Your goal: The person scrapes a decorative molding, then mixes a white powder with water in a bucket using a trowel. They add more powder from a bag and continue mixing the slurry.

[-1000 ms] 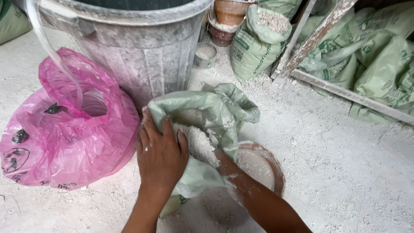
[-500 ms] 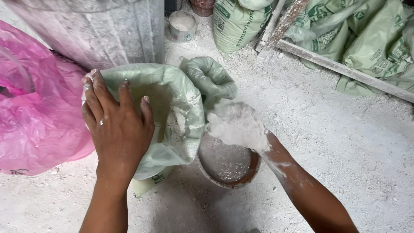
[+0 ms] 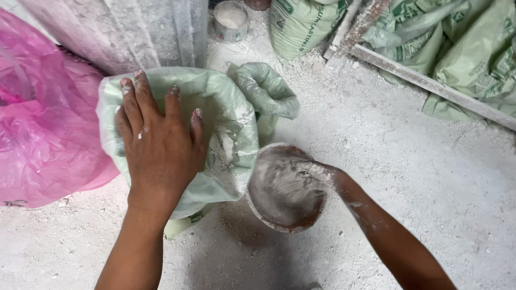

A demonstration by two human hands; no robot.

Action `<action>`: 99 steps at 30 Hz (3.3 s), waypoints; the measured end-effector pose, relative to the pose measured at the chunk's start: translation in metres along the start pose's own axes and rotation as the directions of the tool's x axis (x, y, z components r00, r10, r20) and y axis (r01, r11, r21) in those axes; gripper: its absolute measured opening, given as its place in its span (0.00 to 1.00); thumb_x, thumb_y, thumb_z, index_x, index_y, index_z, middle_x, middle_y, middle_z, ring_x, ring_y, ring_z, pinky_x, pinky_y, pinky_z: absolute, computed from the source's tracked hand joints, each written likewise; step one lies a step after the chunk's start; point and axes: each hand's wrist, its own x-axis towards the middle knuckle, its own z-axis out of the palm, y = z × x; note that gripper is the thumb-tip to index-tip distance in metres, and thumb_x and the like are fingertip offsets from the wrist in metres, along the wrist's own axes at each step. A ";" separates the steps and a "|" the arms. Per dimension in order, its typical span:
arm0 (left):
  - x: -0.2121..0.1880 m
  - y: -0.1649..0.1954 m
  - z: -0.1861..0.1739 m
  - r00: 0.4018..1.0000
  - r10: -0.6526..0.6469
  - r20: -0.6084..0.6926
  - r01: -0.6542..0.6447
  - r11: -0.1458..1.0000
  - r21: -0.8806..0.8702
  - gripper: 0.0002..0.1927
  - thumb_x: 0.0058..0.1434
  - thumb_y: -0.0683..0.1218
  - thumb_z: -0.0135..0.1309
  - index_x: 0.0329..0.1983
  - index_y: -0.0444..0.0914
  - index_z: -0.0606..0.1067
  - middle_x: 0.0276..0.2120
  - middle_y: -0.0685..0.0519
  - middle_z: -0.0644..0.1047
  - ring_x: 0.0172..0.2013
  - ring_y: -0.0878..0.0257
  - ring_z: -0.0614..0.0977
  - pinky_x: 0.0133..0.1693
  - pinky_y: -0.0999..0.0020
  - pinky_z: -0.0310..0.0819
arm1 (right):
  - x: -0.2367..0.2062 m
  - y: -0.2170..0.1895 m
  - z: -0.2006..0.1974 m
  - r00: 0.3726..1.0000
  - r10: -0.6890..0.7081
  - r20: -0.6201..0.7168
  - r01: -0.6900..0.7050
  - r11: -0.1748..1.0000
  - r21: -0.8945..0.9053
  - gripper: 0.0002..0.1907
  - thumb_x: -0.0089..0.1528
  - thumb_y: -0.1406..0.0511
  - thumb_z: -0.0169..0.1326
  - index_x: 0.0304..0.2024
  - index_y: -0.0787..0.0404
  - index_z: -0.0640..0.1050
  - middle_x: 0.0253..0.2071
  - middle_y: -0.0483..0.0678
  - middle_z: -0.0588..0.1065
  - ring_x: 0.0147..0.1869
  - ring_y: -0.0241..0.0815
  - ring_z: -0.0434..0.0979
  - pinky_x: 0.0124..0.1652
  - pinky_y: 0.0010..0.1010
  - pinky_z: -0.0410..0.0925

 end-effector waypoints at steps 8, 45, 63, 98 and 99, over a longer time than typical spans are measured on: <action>0.009 -0.037 -0.015 0.989 -0.144 0.012 0.143 0.987 0.074 0.29 0.58 0.47 0.50 0.63 0.35 0.71 0.67 0.25 0.58 0.63 0.22 0.60 0.48 0.28 0.69 | -0.017 -0.143 -0.062 0.934 0.017 -0.358 -0.110 0.964 -0.241 0.25 0.65 0.58 0.54 0.65 0.49 0.72 0.74 0.52 0.58 0.75 0.59 0.53 0.66 0.50 0.53; 0.015 -0.040 -0.025 0.975 -0.198 0.099 0.206 0.976 -0.076 0.27 0.63 0.49 0.48 0.66 0.38 0.71 0.67 0.27 0.60 0.53 0.30 0.75 0.42 0.40 0.75 | 0.068 -0.290 0.029 0.893 -0.414 -0.175 0.391 0.908 -0.151 0.24 0.64 0.52 0.53 0.59 0.56 0.76 0.60 0.52 0.75 0.65 0.49 0.73 0.64 0.43 0.63; -0.010 0.009 -0.008 0.998 -0.015 0.055 0.011 0.997 0.072 0.28 0.68 0.51 0.46 0.68 0.33 0.69 0.70 0.26 0.58 0.71 0.29 0.55 0.56 0.13 0.45 | -0.003 -0.015 0.011 0.987 -0.129 -0.094 0.139 0.984 0.108 0.27 0.64 0.50 0.52 0.58 0.59 0.76 0.57 0.53 0.77 0.63 0.48 0.76 0.61 0.41 0.68; 0.005 -0.114 -0.030 0.989 -0.003 0.150 0.067 0.904 -0.422 0.21 0.61 0.38 0.48 0.58 0.34 0.74 0.41 0.33 0.78 0.39 0.35 0.81 0.42 0.44 0.75 | 0.267 -0.226 0.002 0.972 -0.232 0.042 0.196 0.697 -0.689 0.23 0.68 0.51 0.52 0.50 0.63 0.79 0.49 0.56 0.79 0.52 0.49 0.79 0.57 0.42 0.69; 0.003 -0.109 -0.028 0.982 0.029 0.188 0.058 0.898 -0.437 0.21 0.60 0.39 0.48 0.58 0.34 0.74 0.41 0.33 0.78 0.40 0.35 0.81 0.43 0.44 0.75 | 0.262 -0.234 0.021 0.968 -0.244 0.052 0.212 0.694 -0.688 0.22 0.67 0.52 0.52 0.50 0.64 0.79 0.50 0.56 0.79 0.52 0.49 0.79 0.57 0.42 0.69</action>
